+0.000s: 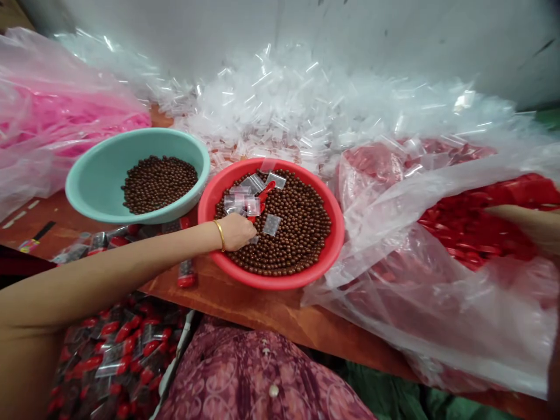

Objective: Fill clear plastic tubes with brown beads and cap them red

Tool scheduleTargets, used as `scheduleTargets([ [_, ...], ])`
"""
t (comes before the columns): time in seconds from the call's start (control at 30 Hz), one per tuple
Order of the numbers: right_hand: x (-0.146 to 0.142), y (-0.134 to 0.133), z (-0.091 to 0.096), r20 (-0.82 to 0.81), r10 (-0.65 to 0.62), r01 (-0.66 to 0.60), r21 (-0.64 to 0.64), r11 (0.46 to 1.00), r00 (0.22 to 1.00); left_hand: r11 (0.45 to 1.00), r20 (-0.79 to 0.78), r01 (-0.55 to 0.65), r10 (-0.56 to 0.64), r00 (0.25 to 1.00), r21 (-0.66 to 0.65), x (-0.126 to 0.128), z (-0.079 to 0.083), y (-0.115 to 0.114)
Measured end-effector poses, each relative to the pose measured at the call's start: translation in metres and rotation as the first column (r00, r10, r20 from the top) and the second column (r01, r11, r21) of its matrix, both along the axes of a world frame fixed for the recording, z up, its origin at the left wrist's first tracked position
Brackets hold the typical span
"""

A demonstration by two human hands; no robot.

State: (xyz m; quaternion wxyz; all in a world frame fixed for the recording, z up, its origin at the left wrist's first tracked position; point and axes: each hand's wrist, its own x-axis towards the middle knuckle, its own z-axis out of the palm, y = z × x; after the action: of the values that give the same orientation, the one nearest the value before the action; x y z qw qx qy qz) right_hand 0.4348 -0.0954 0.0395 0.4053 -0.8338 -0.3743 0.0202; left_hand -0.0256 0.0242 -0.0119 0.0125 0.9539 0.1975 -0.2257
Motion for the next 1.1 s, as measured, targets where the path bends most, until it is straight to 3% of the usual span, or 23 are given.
scheduleTargets([
  [0.1,-0.053,0.012,0.024,-0.211,-0.063,0.081,0.074,0.994,0.975,0.995,-0.007,-0.094,0.094,0.996,-0.022,0.008,0.0,-0.007],
  [0.2,-0.121,0.034,0.041,-0.306,0.027,-0.04,-0.037,0.999,0.952,0.978,0.009,-0.201,0.202,0.979,-0.054,0.02,0.0,-0.012],
  [0.23,-0.143,0.044,0.042,-0.309,0.094,-0.131,-0.101,0.986,0.946,0.97,0.009,-0.232,0.233,0.972,-0.066,0.025,-0.001,-0.013],
  [0.33,-0.193,0.077,0.028,-0.262,0.342,-0.408,-0.266,0.873,0.902,0.949,-0.011,-0.3,0.3,0.954,-0.097,0.038,-0.002,-0.012],
  [0.4,-0.216,0.1,0.007,-0.193,0.534,-0.567,-0.329,0.755,0.823,0.934,-0.009,-0.334,0.336,0.942,-0.125,0.045,-0.004,-0.011],
  [0.43,-0.225,0.111,-0.004,-0.136,0.589,-0.588,-0.4,0.703,0.796,0.922,0.013,-0.355,0.361,0.932,-0.152,0.048,-0.005,-0.01],
  [0.53,-0.244,0.135,-0.036,0.111,0.661,-0.546,-0.472,0.692,0.742,0.868,0.118,-0.43,0.468,0.876,-0.246,0.058,-0.014,-0.01],
  [0.7,-0.252,0.156,-0.076,0.332,0.723,-0.636,-0.342,0.691,0.606,0.806,0.232,-0.49,0.573,0.786,-0.332,0.08,-0.037,-0.007],
  [0.8,-0.244,0.16,-0.086,0.367,0.742,-0.709,-0.249,0.66,0.561,0.76,0.272,-0.505,0.63,0.727,-0.409,0.087,-0.046,0.001],
  [0.93,-0.233,0.158,-0.08,0.359,0.758,-0.765,-0.158,0.624,0.545,0.694,0.298,-0.481,0.689,0.661,-0.536,0.083,-0.046,0.007],
  [1.0,-0.231,0.155,-0.073,0.339,0.763,-0.781,-0.114,0.614,0.551,0.596,0.309,-0.408,0.755,0.579,-0.691,0.075,-0.042,0.008],
  [1.1,-0.233,0.148,-0.065,0.261,0.785,-0.805,-0.044,0.591,0.562,0.308,0.225,-0.155,0.888,0.401,-0.939,0.06,-0.034,0.005],
])
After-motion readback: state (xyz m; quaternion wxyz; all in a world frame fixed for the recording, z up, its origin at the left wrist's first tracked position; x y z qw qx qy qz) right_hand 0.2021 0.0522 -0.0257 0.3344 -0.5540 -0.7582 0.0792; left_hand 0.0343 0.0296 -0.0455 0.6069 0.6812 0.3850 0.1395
